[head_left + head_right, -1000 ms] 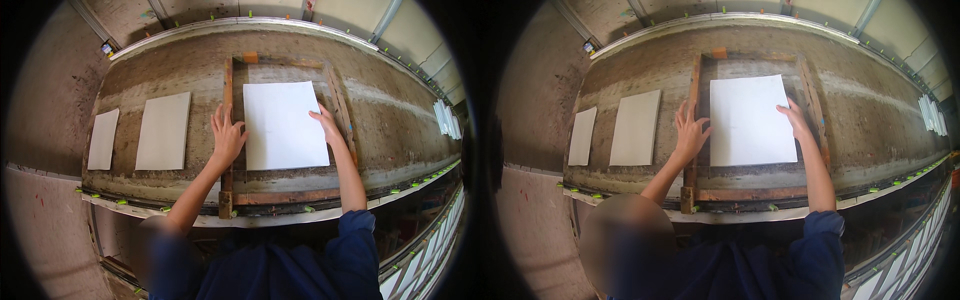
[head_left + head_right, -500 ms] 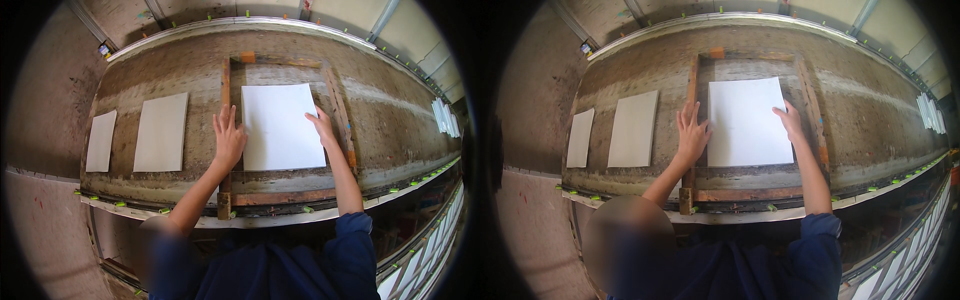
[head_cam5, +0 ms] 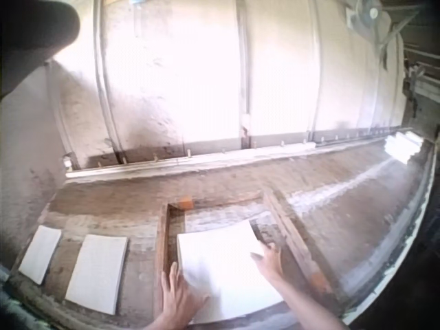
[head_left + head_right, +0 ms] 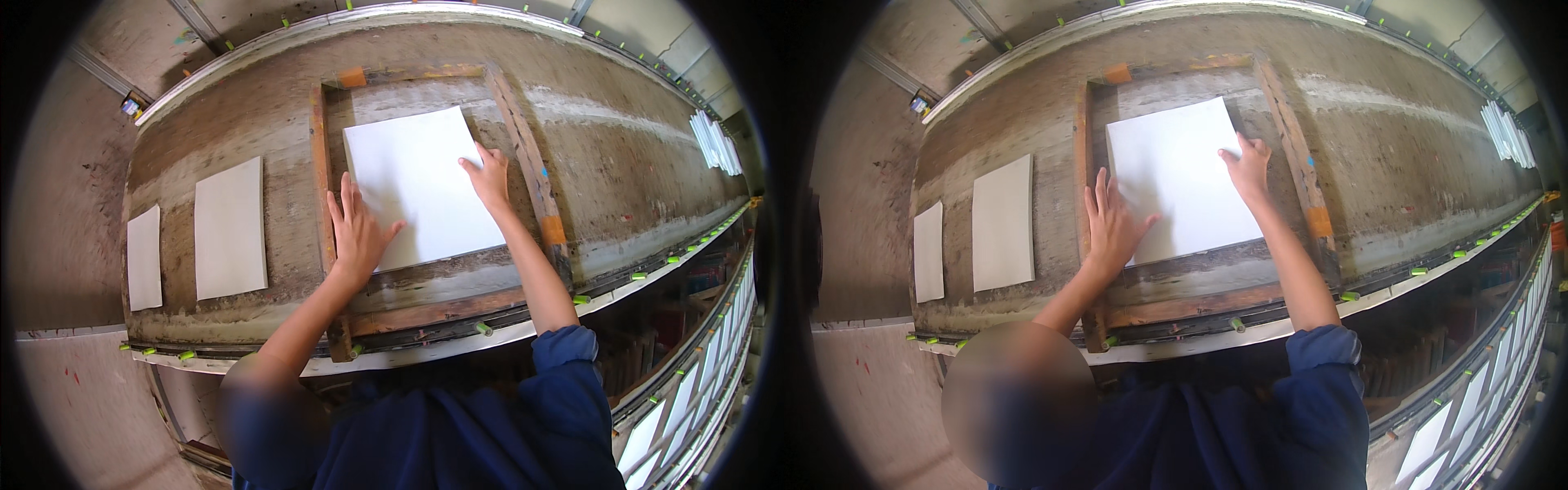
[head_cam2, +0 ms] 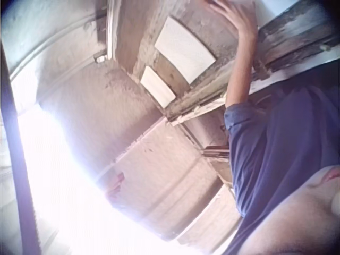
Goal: The person repeatedly picks up white rectangular panels from a stack and places them into a wooden frame on a conveyor belt. They smooth the panels down with their hands and then move the frame along the belt to the next position. This process is repeated continuously throughout the clip.
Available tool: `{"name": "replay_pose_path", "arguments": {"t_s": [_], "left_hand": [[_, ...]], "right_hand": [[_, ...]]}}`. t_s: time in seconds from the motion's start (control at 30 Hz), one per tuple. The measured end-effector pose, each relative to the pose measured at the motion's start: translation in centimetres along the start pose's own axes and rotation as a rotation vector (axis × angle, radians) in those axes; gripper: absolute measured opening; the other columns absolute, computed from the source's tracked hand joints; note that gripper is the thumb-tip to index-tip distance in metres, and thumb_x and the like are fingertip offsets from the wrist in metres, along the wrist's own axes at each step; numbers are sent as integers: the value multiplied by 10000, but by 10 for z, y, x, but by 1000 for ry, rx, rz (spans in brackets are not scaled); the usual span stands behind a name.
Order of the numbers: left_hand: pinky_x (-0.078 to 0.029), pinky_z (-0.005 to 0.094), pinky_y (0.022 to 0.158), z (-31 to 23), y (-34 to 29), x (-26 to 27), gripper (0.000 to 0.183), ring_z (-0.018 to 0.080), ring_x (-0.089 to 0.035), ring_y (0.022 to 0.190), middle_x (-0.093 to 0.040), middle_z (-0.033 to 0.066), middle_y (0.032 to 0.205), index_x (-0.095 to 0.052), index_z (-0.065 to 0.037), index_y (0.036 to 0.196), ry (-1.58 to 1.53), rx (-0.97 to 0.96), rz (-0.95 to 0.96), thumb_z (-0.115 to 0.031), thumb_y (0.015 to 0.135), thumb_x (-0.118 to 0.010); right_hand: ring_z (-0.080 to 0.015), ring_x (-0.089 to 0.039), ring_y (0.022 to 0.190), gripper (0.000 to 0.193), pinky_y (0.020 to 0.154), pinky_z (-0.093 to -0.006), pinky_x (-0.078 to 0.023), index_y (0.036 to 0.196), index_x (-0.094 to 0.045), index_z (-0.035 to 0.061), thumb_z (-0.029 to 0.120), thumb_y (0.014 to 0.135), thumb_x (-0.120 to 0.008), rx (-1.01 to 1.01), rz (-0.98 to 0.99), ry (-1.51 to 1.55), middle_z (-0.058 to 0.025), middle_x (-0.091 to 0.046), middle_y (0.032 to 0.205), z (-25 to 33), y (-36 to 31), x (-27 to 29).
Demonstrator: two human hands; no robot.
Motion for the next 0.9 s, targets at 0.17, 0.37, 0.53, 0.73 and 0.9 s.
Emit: {"name": "replay_pose_path", "arguments": {"t_s": [0.17,0.37,0.53,0.73,0.9], "left_hand": [[-104,553,1098,-5,-10,-23,905,365,-31,1395,-173,296,1450,-271,194,1313,-60,51,-33,-606,893,-328],[-92,519,1119,-12,-3,-29,692,399,-53,1391,-92,284,1477,-118,48,1428,-320,-222,-4,-329,909,-378],[-108,508,1118,-13,17,-23,689,423,-57,1384,-99,286,1475,-149,43,1425,-330,-141,17,-347,909,-385],[-142,472,1120,13,97,-54,697,379,-138,1383,-165,276,1465,-197,46,1412,-359,-30,-139,-386,907,-410],[-137,449,1126,24,134,-68,737,354,-169,1380,-217,275,1450,-243,52,1393,-296,64,-202,-469,898,-405]], "right_hand": [[-345,-345,1189,491,1006,-425,-331,1303,-436,-47,223,905,-535,180,47,-333,-223,-443,1239,29,-11,0],[-284,-128,1400,576,1145,-399,-131,1405,-222,-52,312,970,-322,587,236,-482,-189,-157,1499,46,-61,-20],[-292,-192,1385,550,1143,-402,-156,1392,-257,-54,280,960,-323,675,391,-460,-195,-251,1467,56,-60,-12],[-259,-208,1383,534,1139,-382,-173,1397,-280,-15,264,949,-356,733,341,-431,-165,-265,1470,61,19,-45],[-231,-190,1389,515,1146,-354,-157,1413,-261,18,288,975,-275,771,300,-414,-126,-258,1479,51,67,-67]]}}
Point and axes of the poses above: each hand's wrist, its own y-axis towards the middle knuckle, its own x-axis out of the back of the hand, z = x × y, the point moved 1 cm from there along y, towards the middle knuckle
